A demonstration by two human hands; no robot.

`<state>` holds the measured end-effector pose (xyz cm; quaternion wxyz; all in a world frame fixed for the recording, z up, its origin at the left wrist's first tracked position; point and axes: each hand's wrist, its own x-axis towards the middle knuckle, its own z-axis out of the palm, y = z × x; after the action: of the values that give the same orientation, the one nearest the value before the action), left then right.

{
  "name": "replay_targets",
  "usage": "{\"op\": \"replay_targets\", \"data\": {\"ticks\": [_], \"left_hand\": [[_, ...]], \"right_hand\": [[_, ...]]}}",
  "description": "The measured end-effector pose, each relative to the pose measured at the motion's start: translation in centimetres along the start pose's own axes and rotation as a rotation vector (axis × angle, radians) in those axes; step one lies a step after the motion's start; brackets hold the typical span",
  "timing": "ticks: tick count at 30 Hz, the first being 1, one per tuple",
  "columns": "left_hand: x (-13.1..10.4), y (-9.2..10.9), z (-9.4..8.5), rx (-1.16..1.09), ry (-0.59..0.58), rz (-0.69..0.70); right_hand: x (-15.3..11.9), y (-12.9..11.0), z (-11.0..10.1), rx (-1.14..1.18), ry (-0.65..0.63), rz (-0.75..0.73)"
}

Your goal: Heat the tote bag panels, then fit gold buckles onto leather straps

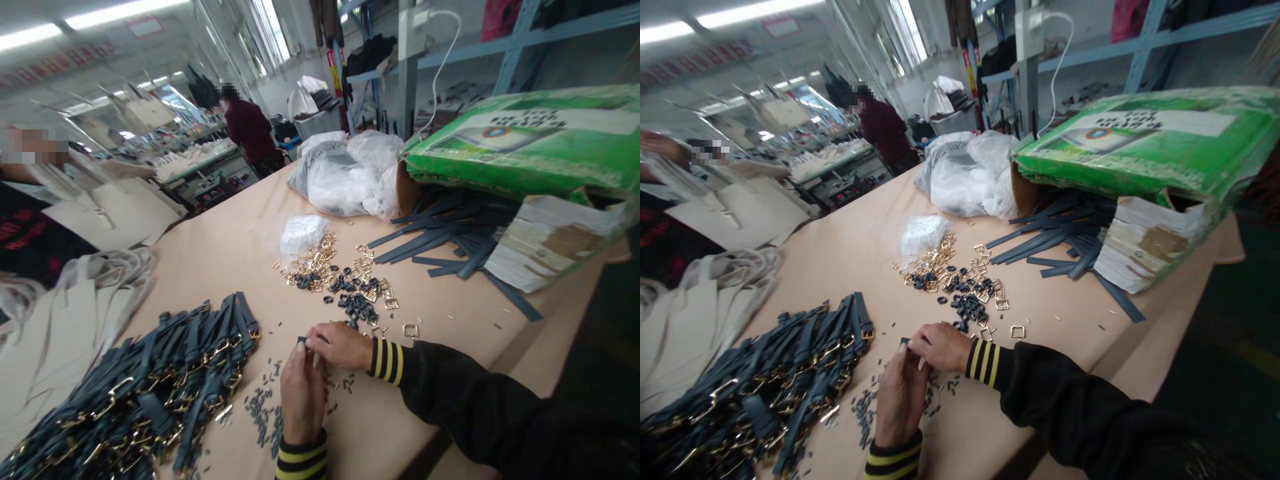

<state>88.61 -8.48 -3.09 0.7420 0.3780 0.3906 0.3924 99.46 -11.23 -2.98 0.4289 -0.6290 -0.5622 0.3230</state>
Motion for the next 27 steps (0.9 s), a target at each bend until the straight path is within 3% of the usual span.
{"op": "replay_targets", "data": {"ticks": [4, 10, 12, 14, 16, 19, 22, 24, 27], "left_hand": [[0.7, 0.7, -0.4, 0.038, 0.084, 0.104], [3.1, 2.5, 0.8, -0.087, 0.139, 0.096], [4.7, 3.1, 0.8, -0.067, 0.086, 0.089], [7.1, 3.6, 0.4, 0.131, -0.063, 0.076], [10.7, 4.5, -0.1, 0.477, -0.159, 0.162], [17.5, 6.4, -0.5, 0.912, -0.052, 0.419], [23.7, 7.8, -0.1, 1.112, -0.039, 0.487], [26.0, 7.7, 0.1, 1.193, -0.104, 0.477], [26.0, 6.6, -0.7, 1.288, -0.171, 0.467]], "right_hand": [[0.2, -0.7, -0.6, 0.017, -0.042, -0.089], [0.9, -1.3, -3.0, 0.103, -0.128, -0.047], [1.3, -0.9, -3.7, 0.168, -0.113, -0.027], [1.6, -0.1, -4.1, 0.274, -0.074, 0.023], [1.9, 0.7, -4.3, 0.399, -0.03, 0.084], [2.1, 1.5, -4.3, 0.54, 0.006, 0.131], [2.1, 1.6, -4.2, 0.593, -0.017, 0.152], [2.1, 1.6, -4.3, 0.599, -0.018, 0.175], [2.0, 1.7, -4.6, 0.6, 0.002, 0.176]]}}
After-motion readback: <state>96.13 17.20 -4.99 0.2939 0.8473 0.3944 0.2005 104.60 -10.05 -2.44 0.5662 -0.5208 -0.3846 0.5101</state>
